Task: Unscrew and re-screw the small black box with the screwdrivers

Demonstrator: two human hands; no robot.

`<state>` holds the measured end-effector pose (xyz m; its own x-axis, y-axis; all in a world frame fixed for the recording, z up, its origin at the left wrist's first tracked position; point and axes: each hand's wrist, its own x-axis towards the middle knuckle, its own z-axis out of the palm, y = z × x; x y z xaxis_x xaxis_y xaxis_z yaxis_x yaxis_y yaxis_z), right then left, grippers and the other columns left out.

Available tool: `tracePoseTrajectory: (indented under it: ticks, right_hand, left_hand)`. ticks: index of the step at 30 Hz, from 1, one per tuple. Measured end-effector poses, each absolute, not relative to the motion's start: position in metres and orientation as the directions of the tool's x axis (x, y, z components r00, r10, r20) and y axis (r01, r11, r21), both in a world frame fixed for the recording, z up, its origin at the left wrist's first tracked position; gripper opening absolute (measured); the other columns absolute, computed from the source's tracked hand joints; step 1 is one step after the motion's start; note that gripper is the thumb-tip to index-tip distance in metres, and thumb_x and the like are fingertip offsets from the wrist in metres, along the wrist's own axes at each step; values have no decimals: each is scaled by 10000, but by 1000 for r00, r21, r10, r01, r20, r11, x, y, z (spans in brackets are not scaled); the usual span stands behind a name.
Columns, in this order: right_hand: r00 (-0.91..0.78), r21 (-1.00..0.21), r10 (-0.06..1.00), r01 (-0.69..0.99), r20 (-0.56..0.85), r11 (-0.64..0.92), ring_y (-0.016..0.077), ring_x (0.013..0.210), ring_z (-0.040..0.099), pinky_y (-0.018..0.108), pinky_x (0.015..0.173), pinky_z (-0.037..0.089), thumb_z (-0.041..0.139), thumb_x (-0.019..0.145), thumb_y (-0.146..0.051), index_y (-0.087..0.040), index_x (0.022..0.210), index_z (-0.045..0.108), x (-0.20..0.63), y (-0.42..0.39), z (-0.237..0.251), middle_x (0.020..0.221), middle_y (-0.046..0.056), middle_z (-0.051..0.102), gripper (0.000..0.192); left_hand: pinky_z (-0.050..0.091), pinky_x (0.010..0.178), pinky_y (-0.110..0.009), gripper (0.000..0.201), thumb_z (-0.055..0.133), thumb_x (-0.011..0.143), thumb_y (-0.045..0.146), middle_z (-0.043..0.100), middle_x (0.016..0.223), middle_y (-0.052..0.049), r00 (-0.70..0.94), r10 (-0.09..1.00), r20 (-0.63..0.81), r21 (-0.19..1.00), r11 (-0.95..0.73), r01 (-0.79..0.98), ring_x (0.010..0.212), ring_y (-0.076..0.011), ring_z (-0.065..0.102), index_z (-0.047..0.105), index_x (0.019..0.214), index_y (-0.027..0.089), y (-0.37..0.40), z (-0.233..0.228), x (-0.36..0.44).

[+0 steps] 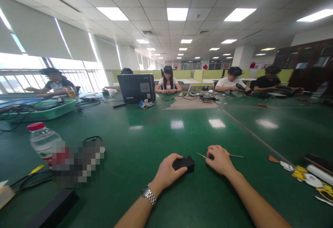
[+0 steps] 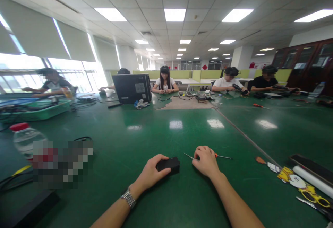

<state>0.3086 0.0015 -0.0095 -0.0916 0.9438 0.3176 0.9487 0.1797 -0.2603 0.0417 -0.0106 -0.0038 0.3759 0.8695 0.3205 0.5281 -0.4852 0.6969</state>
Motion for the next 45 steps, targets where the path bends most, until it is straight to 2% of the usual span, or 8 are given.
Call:
tracePoseTrajectory:
  ticks: [3, 5, 8, 11, 33, 41, 43, 45]
  right_hand:
    - [-215, -285, 871, 887, 441, 364, 274, 1104, 498, 437, 970, 331, 539, 779, -261, -214, 783, 639, 301, -1, -5, 1036, 65, 656, 111]
    - [-263, -353, 841, 818, 472, 454, 244, 979, 563, 398, 894, 400, 479, 843, -275, -204, 887, 634, 295, -4, -2, 969, 77, 661, 176]
    - [-325, -434, 846, 746, 424, 504, 199, 807, 600, 329, 744, 451, 396, 917, -323, -203, 1013, 628, 285, -11, -1, 916, 70, 655, 279]
    - [-400, -428, 835, 725, 377, 540, 198, 822, 609, 313, 735, 450, 374, 939, -360, -226, 1063, 650, 278, -16, -4, 915, 60, 660, 331]
    - [-317, -552, 874, 682, 369, 480, 227, 852, 642, 342, 803, 461, 426, 917, -349, -201, 922, 714, 273, -15, -8, 923, 66, 721, 324]
    - [-289, -593, 891, 668, 350, 449, 202, 801, 629, 298, 753, 436, 428, 914, -342, -195, 853, 703, 271, -15, -11, 846, 47, 713, 318]
    - [-274, -593, 902, 683, 334, 427, 186, 748, 617, 282, 709, 426, 440, 906, -353, -193, 823, 698, 271, -14, -13, 796, 38, 702, 315]
    - [-263, -579, 912, 708, 316, 405, 176, 698, 599, 272, 665, 413, 471, 887, -381, -190, 797, 696, 271, -13, -14, 754, 34, 687, 308]
  left_hand:
    - [472, 823, -328, 302, 645, 786, 367, 667, 1020, -50, 346, 868, 356, 685, -494, 535, 925, -230, 612, 636, 1049, 220, -7, -6, 41]
    - [473, 833, -348, 296, 625, 800, 375, 670, 1027, -58, 271, 885, 378, 678, -464, 570, 933, -238, 611, 642, 1046, 211, -2, -7, 39]
    - [477, 834, -381, 316, 593, 815, 407, 675, 1034, -68, 120, 918, 377, 682, -363, 636, 932, -250, 614, 647, 1039, 190, 5, -8, 32]
    - [489, 814, -384, 347, 576, 816, 426, 678, 1035, -72, 66, 930, 362, 673, -310, 671, 924, -256, 622, 642, 1054, 182, 9, -9, 24]
    - [482, 753, -336, 265, 606, 808, 391, 674, 954, -48, 178, 868, 465, 496, -421, 759, 883, -245, 629, 642, 998, 211, -5, 2, 32]
    - [465, 766, -380, 311, 656, 766, 304, 664, 991, -83, 280, 784, 554, 287, -496, 820, 907, -275, 597, 647, 1049, 177, -10, 6, 39]
    - [465, 773, -382, 306, 661, 762, 299, 665, 982, -83, 275, 788, 551, 309, -499, 810, 908, -273, 596, 653, 1042, 176, -10, 4, 40]
    - [477, 773, -368, 296, 658, 769, 334, 670, 966, -75, 231, 830, 508, 428, -476, 768, 887, -256, 607, 661, 1023, 182, -9, 1, 39]
